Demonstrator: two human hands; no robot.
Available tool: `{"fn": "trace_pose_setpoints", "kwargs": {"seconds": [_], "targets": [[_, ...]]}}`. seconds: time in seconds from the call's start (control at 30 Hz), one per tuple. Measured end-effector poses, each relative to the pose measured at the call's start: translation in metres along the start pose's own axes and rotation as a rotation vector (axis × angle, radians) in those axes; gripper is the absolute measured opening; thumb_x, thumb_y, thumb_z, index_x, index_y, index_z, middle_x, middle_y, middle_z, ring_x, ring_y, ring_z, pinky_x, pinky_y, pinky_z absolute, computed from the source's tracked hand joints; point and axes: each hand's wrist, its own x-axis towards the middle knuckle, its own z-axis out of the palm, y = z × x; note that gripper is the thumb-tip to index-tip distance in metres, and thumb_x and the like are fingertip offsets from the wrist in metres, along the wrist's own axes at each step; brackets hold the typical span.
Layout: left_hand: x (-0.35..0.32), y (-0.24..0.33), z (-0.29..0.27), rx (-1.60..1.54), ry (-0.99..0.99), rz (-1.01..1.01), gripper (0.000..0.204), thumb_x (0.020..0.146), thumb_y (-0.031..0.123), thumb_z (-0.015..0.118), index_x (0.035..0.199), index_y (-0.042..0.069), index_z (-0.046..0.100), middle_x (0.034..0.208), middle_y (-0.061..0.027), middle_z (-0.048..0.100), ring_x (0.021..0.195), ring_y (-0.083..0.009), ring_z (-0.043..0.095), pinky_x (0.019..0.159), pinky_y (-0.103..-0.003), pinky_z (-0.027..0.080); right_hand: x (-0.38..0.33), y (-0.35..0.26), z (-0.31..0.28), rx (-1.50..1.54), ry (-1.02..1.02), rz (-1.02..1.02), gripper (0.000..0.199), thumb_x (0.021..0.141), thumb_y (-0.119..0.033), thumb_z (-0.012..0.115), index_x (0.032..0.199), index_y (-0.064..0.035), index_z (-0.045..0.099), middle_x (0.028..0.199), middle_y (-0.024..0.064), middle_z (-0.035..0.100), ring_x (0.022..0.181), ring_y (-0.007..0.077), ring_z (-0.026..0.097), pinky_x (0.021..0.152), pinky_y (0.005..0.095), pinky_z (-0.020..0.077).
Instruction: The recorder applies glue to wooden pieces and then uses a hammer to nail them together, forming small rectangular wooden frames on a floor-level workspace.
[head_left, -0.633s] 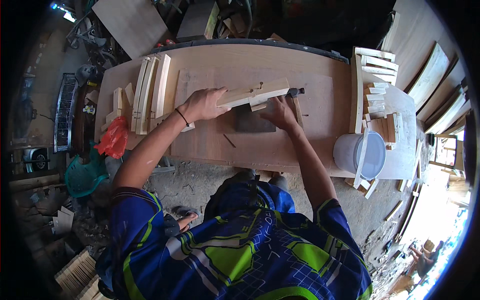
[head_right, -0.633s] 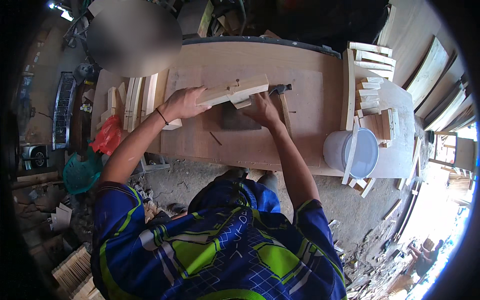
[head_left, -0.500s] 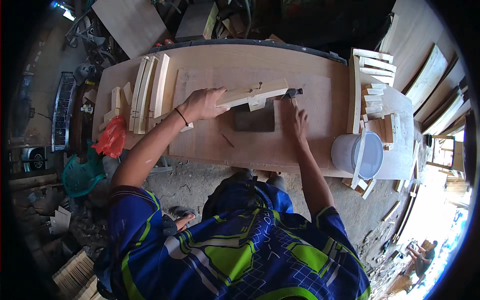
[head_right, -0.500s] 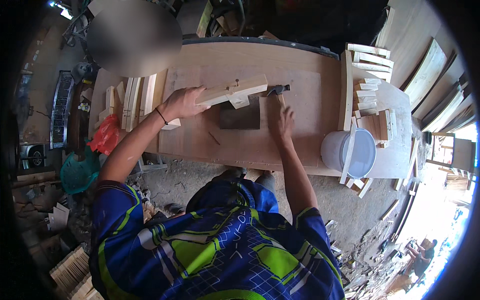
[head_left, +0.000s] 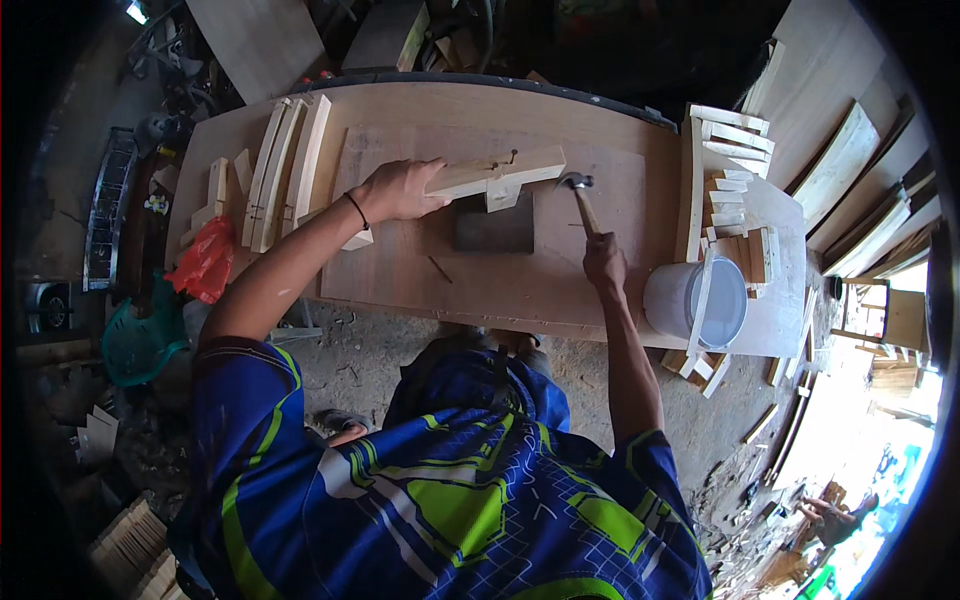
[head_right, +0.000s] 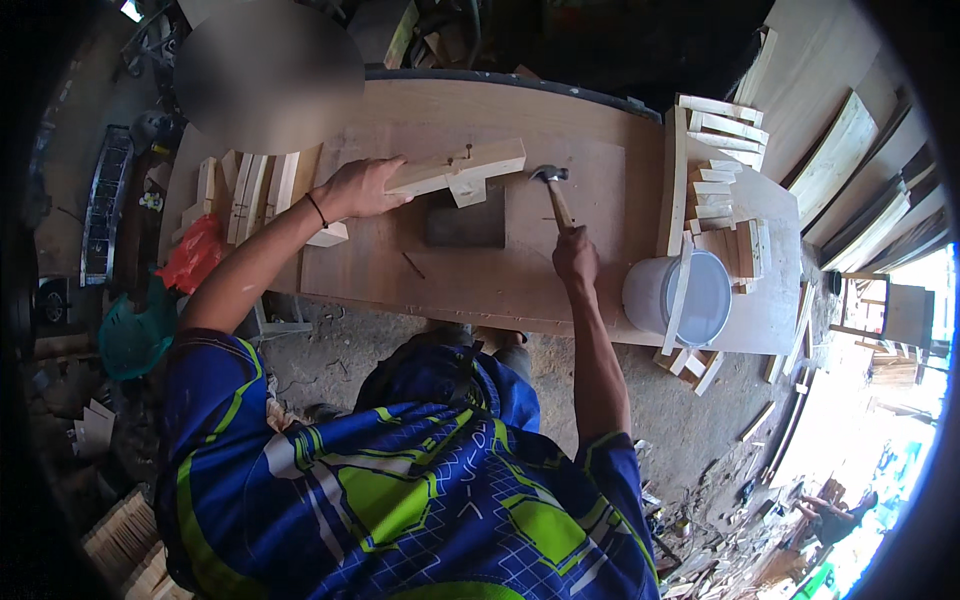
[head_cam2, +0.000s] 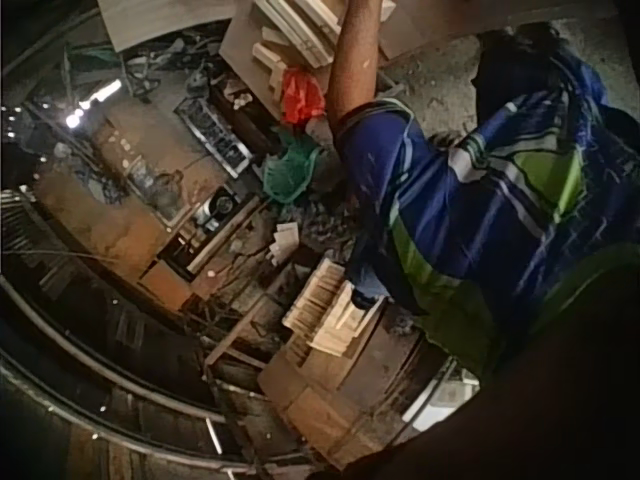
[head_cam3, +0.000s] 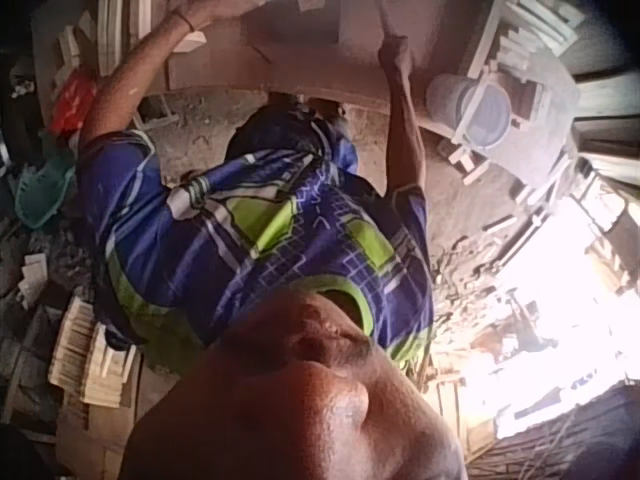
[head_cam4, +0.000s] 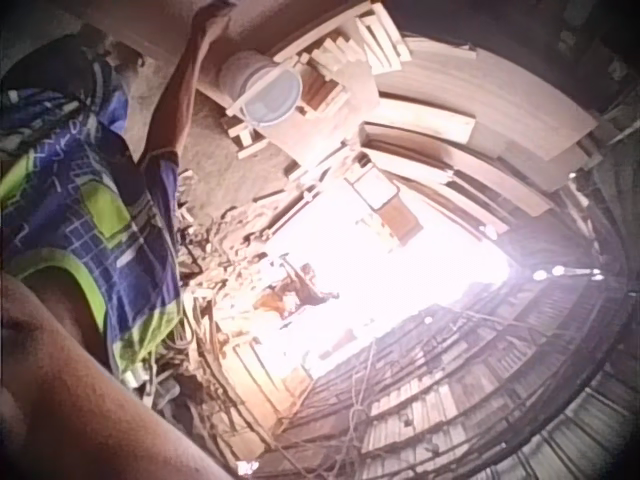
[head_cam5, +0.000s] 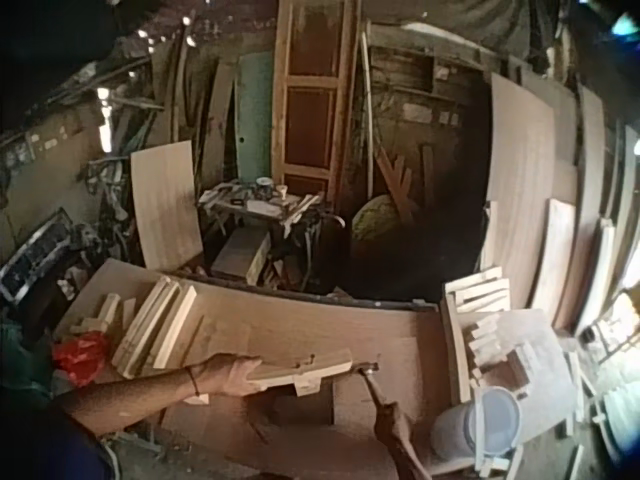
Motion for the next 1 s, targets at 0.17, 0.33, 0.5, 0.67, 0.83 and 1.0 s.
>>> {"fn": "trace_pose_setpoints", "kwargs": {"seconds": [0.17,0.33,0.5,0.67,0.83,1.0], "targets": [[0.001,0.002,-0.005,-0.029,-0.019,0.012,0.064,0.083,0.037,0.072,0.13,-0.002,0.054,0.111,-0.0264,0.067,0.102,-0.042,0.066,0.089,-0.047,0.052,-0.052,-0.06,-0.08,0.542,0.09,0.06,0.026,0.098,-0.025,0.06,0.098,0.0006,0.052,0.069,0.019,0.064,0.061,0.0288,0.064,0.058,0.0418,0.0492],[-0.001,0.001,-0.004,-0.029,-0.02,0.034,0.064,0.082,0.036,0.072,0.13,-0.003,0.054,0.11,-0.0258,0.067,0.102,-0.0415,0.066,0.089,-0.046,0.052,-0.112,-0.15,-0.139,0.68,0.148,-0.208,0.022,0.097,-0.017,0.062,0.1,-0.0013,0.047,0.061,0.0195,0.056,0.052,0.0202,0.059,0.049,0.0365,0.045],[0.0,-0.006,0.001,-0.04,0.047,0.092,0.063,0.083,0.036,0.071,0.13,-0.002,0.054,0.109,-0.0257,0.068,0.101,-0.0414,0.066,0.088,-0.047,0.052,-0.111,-0.172,-0.124,0.276,-0.15,-0.301,0.021,0.098,-0.017,0.06,0.102,-0.0023,0.046,0.065,0.0246,0.059,0.061,0.0438,0.065,0.051,0.0442,0.0484],[-0.009,-0.008,0.003,-0.058,0.018,0.041,0.056,0.083,0.035,0.071,0.124,0.001,0.055,0.103,-0.0243,0.069,0.097,-0.0415,0.067,0.085,-0.048,0.053,-0.126,-0.169,-0.201,0.489,0.113,-0.446,0.023,0.102,-0.025,0.053,0.107,-0.0033,0.059,0.072,0.0054,0.065,0.051,0.0231,0.061,0.048,0.0359,0.0469],[0.002,-0.003,0.0,-0.028,-0.008,0.075,0.052,0.083,0.036,0.071,0.12,0.002,0.055,0.098,-0.0233,0.07,0.092,-0.042,0.068,0.081,-0.05,0.054,-0.125,-0.156,-0.206,0.489,0.29,-0.62,0.027,0.102,-0.03,0.052,0.105,-0.0042,0.061,0.076,0.0053,0.067,0.054,0.0225,0.063,0.051,0.0357,0.0494],[-0.006,-0.008,-0.001,-0.062,0.032,0.079,0.053,0.082,0.036,0.071,0.119,0.001,0.055,0.098,-0.0249,0.069,0.093,-0.042,0.068,0.08,-0.05,0.054,-0.113,-0.137,-0.15,0.382,0.235,-0.717,0.028,0.102,-0.032,0.053,0.103,-0.0058,0.061,0.077,0.0082,0.068,0.056,0.0234,0.065,0.054,0.0373,0.0511]]}}
